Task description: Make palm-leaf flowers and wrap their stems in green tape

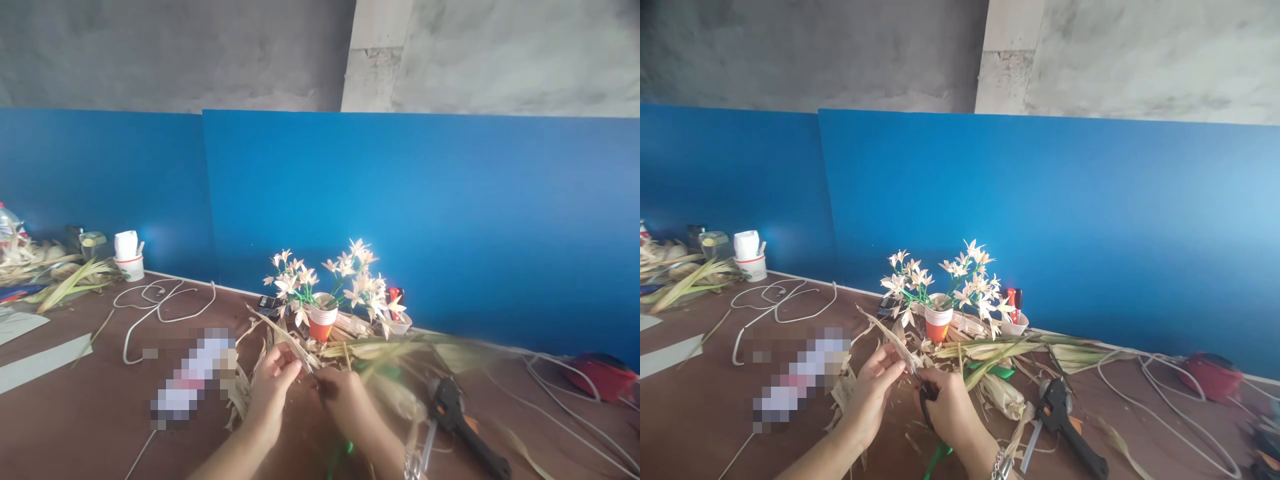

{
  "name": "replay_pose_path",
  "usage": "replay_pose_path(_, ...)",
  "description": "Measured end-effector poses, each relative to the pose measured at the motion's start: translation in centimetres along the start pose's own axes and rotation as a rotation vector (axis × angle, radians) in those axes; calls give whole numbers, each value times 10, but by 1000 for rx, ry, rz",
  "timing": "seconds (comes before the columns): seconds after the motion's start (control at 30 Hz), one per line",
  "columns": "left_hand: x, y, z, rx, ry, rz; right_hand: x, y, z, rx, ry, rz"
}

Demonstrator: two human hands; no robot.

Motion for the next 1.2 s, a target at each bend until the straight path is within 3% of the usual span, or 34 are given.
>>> replay_pose_path(0.17,2,-3,0,4,22,-8,1,1,-2,48,29,25)
replay_pose_path(0.33,5,-9,-8,6,59,-101,-2,-12,4,143,106,215)
replay_pose_path(0.47,5,-11,-13,19,71,-137,-6,-28,11,78,175,306)
replay_pose_path(0.67,3,-11,-14,-10,75,-146,-6,-22,16,160,157,315)
replay_pose_path(0.83,-1,-9,-16,35,112,-150,-10,-39,22,293,190,310)
replay_pose_path(0.9,-6,-5,-17,79,149,-113,-10,-44,26,356,147,295)
replay_pose_path(1.0,-13,7,-16,134,175,38,-7,-46,30,415,62,145)
replay_pose_path(1.1,-18,18,-15,146,160,189,-3,-34,29,447,-15,27)
replay_pose_path(1.2,-19,21,-14,120,143,253,-1,-19,23,528,-42,-28)
Point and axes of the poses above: each hand's wrist, its own x-axis towards the middle knuckle, its own y-axis out of the palm, z = x × y, the point moved 6 cm from there along x, towards the middle knuckle
